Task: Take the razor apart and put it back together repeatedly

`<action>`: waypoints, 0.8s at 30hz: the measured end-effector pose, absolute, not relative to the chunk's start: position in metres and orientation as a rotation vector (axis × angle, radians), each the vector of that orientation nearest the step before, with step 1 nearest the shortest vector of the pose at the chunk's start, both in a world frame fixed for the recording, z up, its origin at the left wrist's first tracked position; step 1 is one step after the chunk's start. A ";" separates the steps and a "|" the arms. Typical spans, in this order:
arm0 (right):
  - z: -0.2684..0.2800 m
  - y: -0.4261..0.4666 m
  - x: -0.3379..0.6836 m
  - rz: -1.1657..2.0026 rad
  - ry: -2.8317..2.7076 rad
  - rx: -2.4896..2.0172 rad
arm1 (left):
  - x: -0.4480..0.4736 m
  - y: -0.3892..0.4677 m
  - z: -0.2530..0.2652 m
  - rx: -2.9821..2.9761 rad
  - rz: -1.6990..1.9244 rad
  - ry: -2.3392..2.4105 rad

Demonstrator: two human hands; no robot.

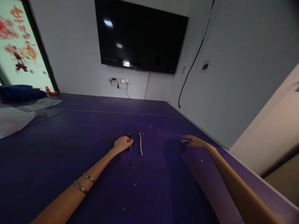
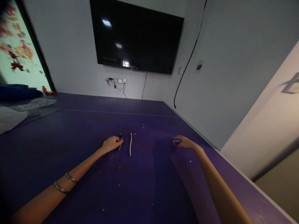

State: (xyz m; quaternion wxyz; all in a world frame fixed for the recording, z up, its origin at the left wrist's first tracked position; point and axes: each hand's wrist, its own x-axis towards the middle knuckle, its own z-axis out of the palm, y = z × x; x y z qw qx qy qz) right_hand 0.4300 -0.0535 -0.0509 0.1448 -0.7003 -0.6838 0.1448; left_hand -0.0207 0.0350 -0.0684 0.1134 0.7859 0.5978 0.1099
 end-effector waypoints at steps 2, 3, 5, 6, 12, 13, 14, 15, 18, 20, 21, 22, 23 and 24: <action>-0.052 -0.058 0.439 0.477 -1.979 -2.021 | -0.021 0.036 -0.069 2.307 0.330 1.757; -0.053 -0.059 0.441 0.493 -1.983 -2.011 | -0.022 0.037 -0.070 2.307 0.334 1.757; -0.055 -0.060 0.443 0.504 -1.978 -1.992 | -0.023 0.037 -0.070 2.308 0.342 1.749; -0.056 -0.060 0.443 0.507 -1.969 -1.988 | -0.023 0.038 -0.071 2.310 0.348 1.743; -0.058 -0.058 0.444 0.540 -1.964 -1.977 | -0.026 0.039 -0.074 2.331 0.365 1.691; -0.058 -0.057 0.444 0.541 -1.959 -1.977 | -0.027 0.040 -0.074 2.337 0.372 1.682; -0.059 -0.057 0.445 0.542 -1.951 -1.977 | -0.027 0.040 -0.074 2.343 0.376 1.674; -0.059 -0.057 0.444 0.544 -1.944 -1.974 | -0.027 0.039 -0.074 2.346 0.380 1.670; -0.061 -0.054 0.440 0.545 -1.938 -1.950 | -0.026 0.039 -0.073 2.348 0.384 1.670; -0.062 -0.049 0.432 0.529 -1.956 -1.913 | -0.026 0.038 -0.073 2.349 0.384 1.675; -0.062 -0.047 0.427 0.517 -1.972 -1.887 | -0.026 0.038 -0.073 2.350 0.385 1.679; -0.061 -0.043 0.420 0.508 -1.991 -1.857 | -0.026 0.038 -0.073 2.349 0.385 1.683; -0.060 -0.040 0.411 0.505 -2.014 -1.824 | -0.026 0.038 -0.074 2.346 0.387 1.688; -0.059 -0.036 0.402 0.507 -2.039 -1.788 | -0.026 0.038 -0.074 2.345 0.388 1.693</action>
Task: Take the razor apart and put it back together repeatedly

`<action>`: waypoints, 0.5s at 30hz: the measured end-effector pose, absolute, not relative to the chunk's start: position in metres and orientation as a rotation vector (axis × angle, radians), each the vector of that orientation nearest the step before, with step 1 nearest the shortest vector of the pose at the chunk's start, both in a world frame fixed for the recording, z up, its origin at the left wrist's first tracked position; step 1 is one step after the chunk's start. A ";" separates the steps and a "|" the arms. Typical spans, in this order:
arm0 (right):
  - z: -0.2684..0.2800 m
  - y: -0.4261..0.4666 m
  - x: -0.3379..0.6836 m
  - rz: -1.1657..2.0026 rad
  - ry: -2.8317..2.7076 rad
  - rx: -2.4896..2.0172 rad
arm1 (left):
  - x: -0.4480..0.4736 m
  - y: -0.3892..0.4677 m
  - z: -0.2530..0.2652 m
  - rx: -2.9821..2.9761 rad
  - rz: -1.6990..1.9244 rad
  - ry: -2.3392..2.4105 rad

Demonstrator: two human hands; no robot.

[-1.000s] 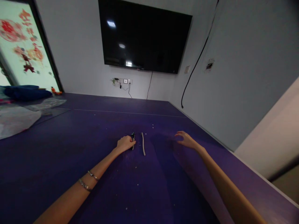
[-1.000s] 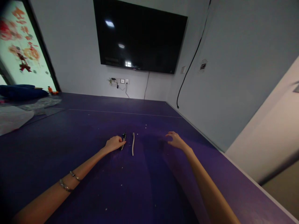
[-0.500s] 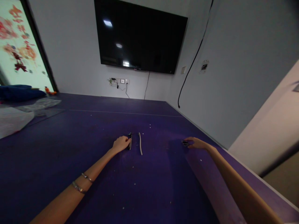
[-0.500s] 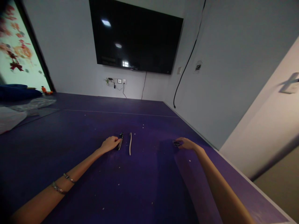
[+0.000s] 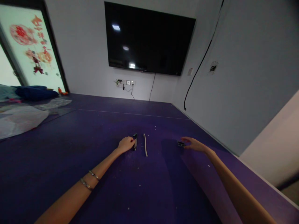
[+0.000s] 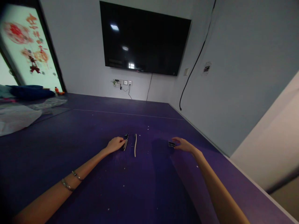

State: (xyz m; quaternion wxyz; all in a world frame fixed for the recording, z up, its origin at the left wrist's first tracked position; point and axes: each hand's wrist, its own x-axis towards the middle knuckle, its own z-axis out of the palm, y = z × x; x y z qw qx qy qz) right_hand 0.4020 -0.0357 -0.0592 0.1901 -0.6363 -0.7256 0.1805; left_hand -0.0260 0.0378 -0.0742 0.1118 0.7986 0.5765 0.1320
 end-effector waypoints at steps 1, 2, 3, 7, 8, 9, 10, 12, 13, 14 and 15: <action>-0.058 -0.032 0.392 0.515 -2.063 -1.752 | -0.026 0.038 -0.075 2.344 0.389 1.695; -0.057 -0.027 0.381 0.526 -2.087 -1.713 | -0.026 0.038 -0.075 2.344 0.390 1.696; -0.057 -0.023 0.370 0.538 -2.110 -1.675 | -0.026 0.038 -0.076 2.345 0.391 1.697; -0.058 -0.006 0.327 0.589 -2.174 -1.561 | -0.026 0.037 -0.077 2.351 0.397 1.693; -0.059 -0.002 0.317 0.600 -2.187 -1.539 | -0.026 0.037 -0.077 2.354 0.399 1.689; -0.059 0.001 0.308 0.606 -2.199 -1.517 | -0.026 0.037 -0.077 2.356 0.401 1.686; -0.059 0.004 0.300 0.611 -2.214 -1.495 | -0.026 0.036 -0.077 2.360 0.405 1.683; -0.059 0.008 0.286 0.618 -2.239 -1.466 | -0.026 0.036 -0.078 2.365 0.414 1.682; -0.059 0.009 0.279 0.620 -2.249 -1.463 | -0.026 0.036 -0.078 2.367 0.418 1.683; -0.058 0.011 0.274 0.623 -2.256 -1.466 | -0.026 0.036 -0.078 2.367 0.421 1.684; -0.058 0.012 0.269 0.625 -2.261 -1.472 | -0.026 0.036 -0.079 2.367 0.423 1.686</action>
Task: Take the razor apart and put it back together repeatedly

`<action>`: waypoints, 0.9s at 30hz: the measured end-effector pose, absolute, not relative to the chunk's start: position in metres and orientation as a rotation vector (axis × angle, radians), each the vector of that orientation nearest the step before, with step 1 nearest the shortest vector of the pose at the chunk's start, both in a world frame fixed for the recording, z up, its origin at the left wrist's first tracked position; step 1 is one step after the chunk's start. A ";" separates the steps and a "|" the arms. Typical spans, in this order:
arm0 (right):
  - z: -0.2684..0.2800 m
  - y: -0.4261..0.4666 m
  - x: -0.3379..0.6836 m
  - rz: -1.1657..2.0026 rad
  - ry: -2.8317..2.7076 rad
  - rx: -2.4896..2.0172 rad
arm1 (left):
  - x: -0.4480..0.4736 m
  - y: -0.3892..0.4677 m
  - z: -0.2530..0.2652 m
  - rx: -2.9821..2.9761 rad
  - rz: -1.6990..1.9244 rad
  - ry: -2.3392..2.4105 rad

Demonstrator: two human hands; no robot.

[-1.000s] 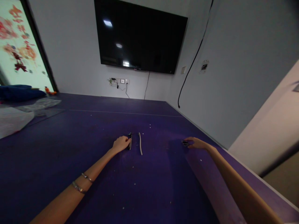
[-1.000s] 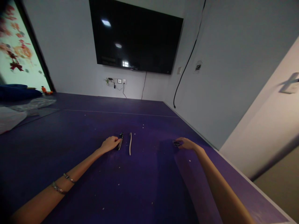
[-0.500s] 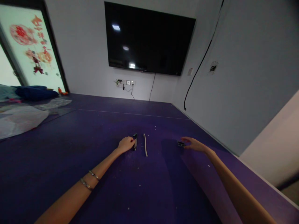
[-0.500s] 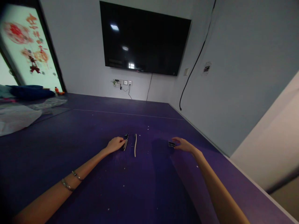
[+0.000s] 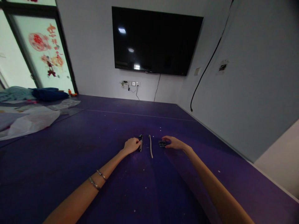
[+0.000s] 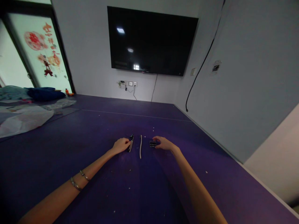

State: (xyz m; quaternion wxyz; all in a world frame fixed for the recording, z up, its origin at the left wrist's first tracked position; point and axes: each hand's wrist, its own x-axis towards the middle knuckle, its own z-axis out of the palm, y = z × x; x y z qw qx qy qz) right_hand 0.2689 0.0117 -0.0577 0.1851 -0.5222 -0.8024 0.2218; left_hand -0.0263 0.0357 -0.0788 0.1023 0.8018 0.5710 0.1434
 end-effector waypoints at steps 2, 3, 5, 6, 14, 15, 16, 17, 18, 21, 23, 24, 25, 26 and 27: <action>-0.057 0.014 0.261 0.622 -2.268 -1.482 | -0.026 0.036 -0.079 2.365 0.426 1.690; -0.058 0.015 0.259 0.618 -2.272 -1.482 | -0.026 0.036 -0.080 2.364 0.427 1.693; -0.059 0.017 0.256 0.615 -2.277 -1.478 | -0.026 0.035 -0.080 2.365 0.433 1.696; -0.059 0.019 0.256 0.619 -2.278 -1.474 | -0.026 0.035 -0.080 2.366 0.436 1.697; -0.067 0.028 0.261 0.675 -2.231 -1.454 | -0.025 0.034 -0.079 2.363 0.449 1.713; -0.068 0.028 0.261 0.673 -2.227 -1.457 | -0.025 0.034 -0.079 2.362 0.450 1.714; -0.068 0.028 0.261 0.672 -2.225 -1.460 | -0.026 0.034 -0.079 2.362 0.451 1.714; -0.068 0.028 0.261 0.671 -2.222 -1.461 | -0.026 0.034 -0.080 2.363 0.453 1.712; -0.068 0.029 0.261 0.674 -2.221 -1.461 | -0.026 0.034 -0.080 2.365 0.457 1.708; -0.068 0.029 0.260 0.681 -2.221 -1.465 | -0.026 0.035 -0.082 2.360 0.486 1.692; -0.068 0.028 0.260 0.678 -2.217 -1.469 | -0.026 0.036 -0.083 2.336 0.527 1.686; -0.068 0.028 0.261 0.673 -2.210 -1.468 | -0.026 0.036 -0.083 2.320 0.552 1.688; -0.069 0.027 0.262 0.661 -2.198 -1.465 | -0.027 0.038 -0.083 2.302 0.578 1.697; -0.070 0.027 0.265 0.637 -2.180 -1.462 | -0.028 0.039 -0.082 2.283 0.604 1.713; -0.072 0.026 0.268 0.599 -2.157 -1.462 | -0.031 0.042 -0.080 2.265 0.629 1.739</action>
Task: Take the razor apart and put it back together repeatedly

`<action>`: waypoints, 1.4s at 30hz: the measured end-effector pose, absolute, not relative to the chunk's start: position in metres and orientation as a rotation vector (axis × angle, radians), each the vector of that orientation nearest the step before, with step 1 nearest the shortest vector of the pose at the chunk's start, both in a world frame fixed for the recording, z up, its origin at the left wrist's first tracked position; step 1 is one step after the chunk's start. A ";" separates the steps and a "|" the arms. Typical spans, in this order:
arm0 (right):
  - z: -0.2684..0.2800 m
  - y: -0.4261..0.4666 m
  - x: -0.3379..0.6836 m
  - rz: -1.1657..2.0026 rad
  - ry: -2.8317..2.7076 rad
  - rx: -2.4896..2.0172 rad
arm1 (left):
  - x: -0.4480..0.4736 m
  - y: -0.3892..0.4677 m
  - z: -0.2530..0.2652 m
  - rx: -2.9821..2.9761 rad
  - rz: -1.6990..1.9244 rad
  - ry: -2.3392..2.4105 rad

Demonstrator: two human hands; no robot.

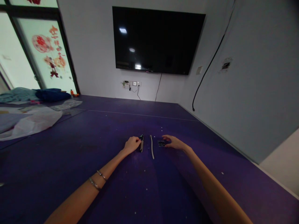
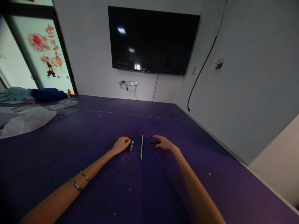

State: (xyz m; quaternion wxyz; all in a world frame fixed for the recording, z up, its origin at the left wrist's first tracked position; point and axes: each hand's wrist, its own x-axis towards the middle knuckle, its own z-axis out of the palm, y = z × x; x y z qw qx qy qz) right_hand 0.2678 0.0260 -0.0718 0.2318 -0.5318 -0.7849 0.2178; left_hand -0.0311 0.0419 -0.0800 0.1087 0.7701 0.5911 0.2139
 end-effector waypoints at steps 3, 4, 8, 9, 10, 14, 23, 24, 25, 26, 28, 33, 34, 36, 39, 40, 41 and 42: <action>-0.080 0.023 0.284 0.431 -2.084 -1.486 | -0.047 0.054 -0.073 2.211 0.693 1.852; -0.084 0.021 0.292 0.372 -2.064 -1.503 | -0.055 0.059 -0.071 2.190 0.711 1.896; -0.101 0.010 0.327 0.131 -1.988 -1.607 | -0.093 0.080 -0.067 2.127 0.713 2.028; -0.105 0.007 0.334 0.084 -1.981 -1.624 | -0.102 0.085 -0.068 2.126 0.716 2.045; -0.108 0.004 0.340 0.050 -1.978 -1.630 | -0.110 0.089 -0.069 2.130 0.724 2.060; -0.111 -0.006 0.343 0.021 -1.986 -1.573 | -0.128 0.098 -0.080 2.176 0.751 2.101; -0.099 -0.005 0.283 0.143 -2.038 -1.406 | -0.125 0.098 -0.103 2.549 0.696 2.022; -0.099 -0.003 0.281 0.136 -2.042 -1.421 | -0.124 0.098 -0.104 2.566 0.671 2.018; -0.100 -0.001 0.281 0.118 -2.039 -1.452 | -0.124 0.099 -0.105 2.572 0.650 2.018; -0.101 0.001 0.283 0.090 -2.029 -1.498 | -0.124 0.099 -0.106 2.573 0.635 2.019; -0.105 0.004 0.293 0.007 -2.005 -1.627 | -0.124 0.099 -0.106 2.577 0.604 2.019; -0.117 -0.001 0.326 -0.168 -1.919 -1.961 | -0.126 0.098 -0.104 2.631 0.526 2.005; -0.119 -0.003 0.331 -0.162 -1.899 -2.001 | -0.126 0.099 -0.104 2.634 0.525 1.996; -0.121 -0.006 0.336 -0.136 -1.881 -2.044 | -0.127 0.099 -0.104 2.631 0.529 1.979; -0.121 -0.008 0.337 -0.139 -1.896 -2.048 | -0.129 0.100 -0.106 2.623 0.533 1.970; -0.120 -0.008 0.336 -0.145 -1.899 -2.046 | -0.129 0.101 -0.106 2.622 0.532 1.971; -0.120 -0.008 0.336 -0.150 -1.901 -2.045 | -0.129 0.101 -0.107 2.621 0.530 1.974; -0.119 -0.008 0.336 -0.151 -1.902 -2.043 | -0.130 0.101 -0.108 2.618 0.525 1.979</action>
